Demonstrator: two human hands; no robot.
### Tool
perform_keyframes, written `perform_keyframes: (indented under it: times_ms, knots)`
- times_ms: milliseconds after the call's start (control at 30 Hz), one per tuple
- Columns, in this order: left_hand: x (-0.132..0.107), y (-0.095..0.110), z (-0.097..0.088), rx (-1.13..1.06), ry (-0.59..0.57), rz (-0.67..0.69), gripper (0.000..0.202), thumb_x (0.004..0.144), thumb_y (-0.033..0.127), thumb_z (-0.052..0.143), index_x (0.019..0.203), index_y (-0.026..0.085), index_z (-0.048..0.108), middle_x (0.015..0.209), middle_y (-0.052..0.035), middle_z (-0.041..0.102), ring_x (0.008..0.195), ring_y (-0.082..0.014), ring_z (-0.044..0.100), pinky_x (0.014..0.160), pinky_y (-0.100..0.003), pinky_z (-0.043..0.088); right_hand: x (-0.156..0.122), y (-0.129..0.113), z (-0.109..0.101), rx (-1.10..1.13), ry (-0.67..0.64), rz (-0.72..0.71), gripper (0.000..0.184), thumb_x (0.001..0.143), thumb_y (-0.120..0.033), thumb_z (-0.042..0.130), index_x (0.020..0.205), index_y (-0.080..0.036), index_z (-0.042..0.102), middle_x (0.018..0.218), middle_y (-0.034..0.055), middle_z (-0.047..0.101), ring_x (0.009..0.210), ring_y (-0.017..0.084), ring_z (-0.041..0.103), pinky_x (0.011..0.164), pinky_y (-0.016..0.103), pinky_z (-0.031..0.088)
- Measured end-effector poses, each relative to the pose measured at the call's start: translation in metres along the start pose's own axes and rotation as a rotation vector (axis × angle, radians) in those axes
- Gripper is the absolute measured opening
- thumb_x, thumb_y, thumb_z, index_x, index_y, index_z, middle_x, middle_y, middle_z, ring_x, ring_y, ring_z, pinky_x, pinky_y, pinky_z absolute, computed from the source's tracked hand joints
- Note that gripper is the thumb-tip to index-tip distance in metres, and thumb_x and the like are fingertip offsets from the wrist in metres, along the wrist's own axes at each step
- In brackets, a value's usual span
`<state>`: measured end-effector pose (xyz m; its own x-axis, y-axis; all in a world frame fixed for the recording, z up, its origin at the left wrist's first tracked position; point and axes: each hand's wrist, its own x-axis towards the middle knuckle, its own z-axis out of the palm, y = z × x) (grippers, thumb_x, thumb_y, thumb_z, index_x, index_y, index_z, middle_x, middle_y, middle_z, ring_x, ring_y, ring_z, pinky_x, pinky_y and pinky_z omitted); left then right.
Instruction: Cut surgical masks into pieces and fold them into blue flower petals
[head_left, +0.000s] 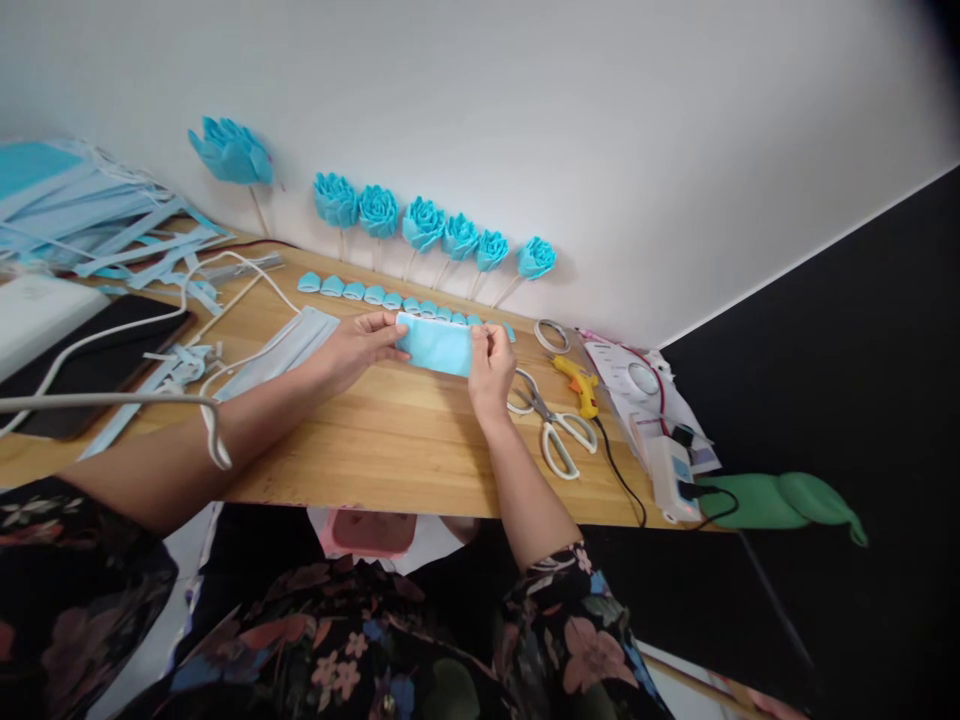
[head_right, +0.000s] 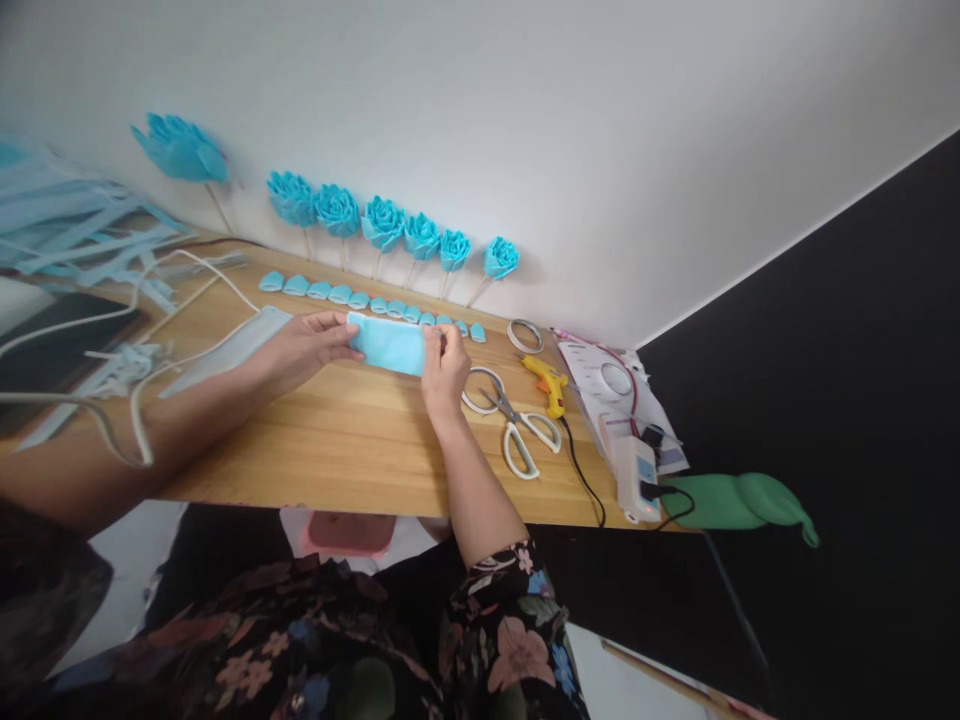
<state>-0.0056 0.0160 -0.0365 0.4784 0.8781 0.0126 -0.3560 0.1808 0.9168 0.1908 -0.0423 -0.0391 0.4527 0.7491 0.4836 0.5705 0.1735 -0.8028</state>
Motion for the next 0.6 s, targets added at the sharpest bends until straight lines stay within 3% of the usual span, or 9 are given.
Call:
perform_keyframes:
  times_ms: [233,433,600]
  knots:
    - [-0.0024,0.0035,0.0049,-0.019,0.037,-0.014,0.031,0.068,0.035,0.087,0.07,0.014,0.064,0.073,0.0,0.06,0.071,-0.0112,0.058,0.071,-0.027,0.057,0.0011,-0.0004,-0.0007,-0.032,0.019,0.024,0.039,0.091,-0.062,0.048,0.082,-0.024,0.054,0.074,-0.0013,0.058,0.072,0.017,0.053,0.072,0.027,0.04]
    - [-0.0025,-0.0008,0.0061,-0.007,0.105,0.009,0.025,0.076,0.027,0.081,0.07,0.013,0.062,0.072,-0.0009,0.06,0.07,-0.0113,0.059,0.071,-0.029,0.057,0.0022,-0.0005,-0.0032,-0.077,-0.028,-0.007,0.04,0.092,-0.062,0.047,0.084,-0.024,0.054,0.074,-0.0005,0.058,0.073,0.017,0.052,0.074,0.028,0.041]
    - [-0.0042,-0.0005,0.0081,-0.053,0.102,0.042,0.026,0.074,0.029,0.083,0.071,0.013,0.063,0.072,-0.0008,0.061,0.068,-0.0109,0.059,0.065,-0.025,0.057,0.0048,0.0026,-0.0024,-0.093,-0.005,-0.016,0.04,0.092,-0.061,0.047,0.082,-0.023,0.055,0.071,-0.0011,0.057,0.07,0.016,0.05,0.071,0.028,0.039]
